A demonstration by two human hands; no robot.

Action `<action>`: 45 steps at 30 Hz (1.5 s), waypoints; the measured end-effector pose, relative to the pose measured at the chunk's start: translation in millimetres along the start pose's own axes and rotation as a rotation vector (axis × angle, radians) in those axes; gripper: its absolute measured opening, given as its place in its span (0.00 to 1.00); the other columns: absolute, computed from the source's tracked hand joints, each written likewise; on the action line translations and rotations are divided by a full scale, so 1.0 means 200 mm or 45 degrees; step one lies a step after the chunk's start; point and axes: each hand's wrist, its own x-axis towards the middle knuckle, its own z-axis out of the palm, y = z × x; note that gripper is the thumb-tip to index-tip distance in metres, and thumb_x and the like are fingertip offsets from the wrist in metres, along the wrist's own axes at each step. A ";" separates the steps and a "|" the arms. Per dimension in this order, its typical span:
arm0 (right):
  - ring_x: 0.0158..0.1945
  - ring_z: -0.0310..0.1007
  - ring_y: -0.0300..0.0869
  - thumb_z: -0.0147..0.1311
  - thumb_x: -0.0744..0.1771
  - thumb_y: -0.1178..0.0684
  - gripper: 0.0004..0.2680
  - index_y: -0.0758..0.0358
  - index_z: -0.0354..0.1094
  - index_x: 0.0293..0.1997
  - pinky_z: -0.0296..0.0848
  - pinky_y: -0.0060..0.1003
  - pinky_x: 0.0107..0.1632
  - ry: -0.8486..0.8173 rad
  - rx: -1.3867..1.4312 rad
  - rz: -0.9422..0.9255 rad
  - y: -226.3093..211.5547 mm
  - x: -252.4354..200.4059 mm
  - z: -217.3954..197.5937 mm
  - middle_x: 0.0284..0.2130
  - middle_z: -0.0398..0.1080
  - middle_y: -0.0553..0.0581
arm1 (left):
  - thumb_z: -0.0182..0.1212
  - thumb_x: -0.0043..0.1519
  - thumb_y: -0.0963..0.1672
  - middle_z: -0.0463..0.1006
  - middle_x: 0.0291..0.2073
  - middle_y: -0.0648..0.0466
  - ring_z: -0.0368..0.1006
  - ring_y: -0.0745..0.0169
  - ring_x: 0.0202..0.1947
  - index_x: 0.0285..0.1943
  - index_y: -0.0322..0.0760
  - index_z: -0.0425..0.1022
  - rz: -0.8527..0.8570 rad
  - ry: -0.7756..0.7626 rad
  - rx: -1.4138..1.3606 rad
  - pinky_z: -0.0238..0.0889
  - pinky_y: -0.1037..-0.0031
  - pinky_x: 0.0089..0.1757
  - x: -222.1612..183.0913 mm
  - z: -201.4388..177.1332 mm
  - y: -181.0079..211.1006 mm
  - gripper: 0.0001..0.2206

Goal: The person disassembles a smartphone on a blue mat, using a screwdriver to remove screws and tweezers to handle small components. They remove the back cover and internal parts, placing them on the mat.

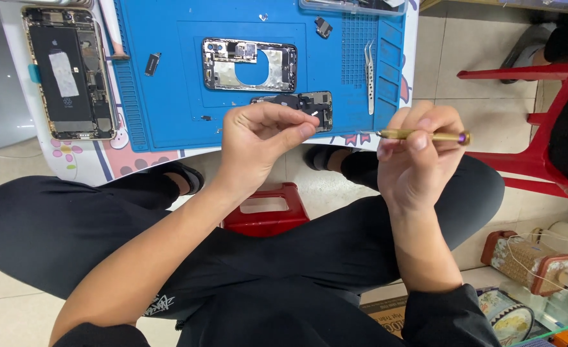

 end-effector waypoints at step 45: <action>0.38 0.84 0.53 0.63 0.68 0.58 0.08 0.70 0.66 0.39 0.85 0.37 0.33 -0.253 -0.253 0.192 0.07 -0.03 0.22 0.32 0.77 0.71 | 0.79 0.55 0.36 0.88 0.36 0.49 0.84 0.65 0.40 0.40 0.39 0.86 0.087 -0.072 0.152 0.77 0.78 0.45 0.00 -0.04 -0.02 0.09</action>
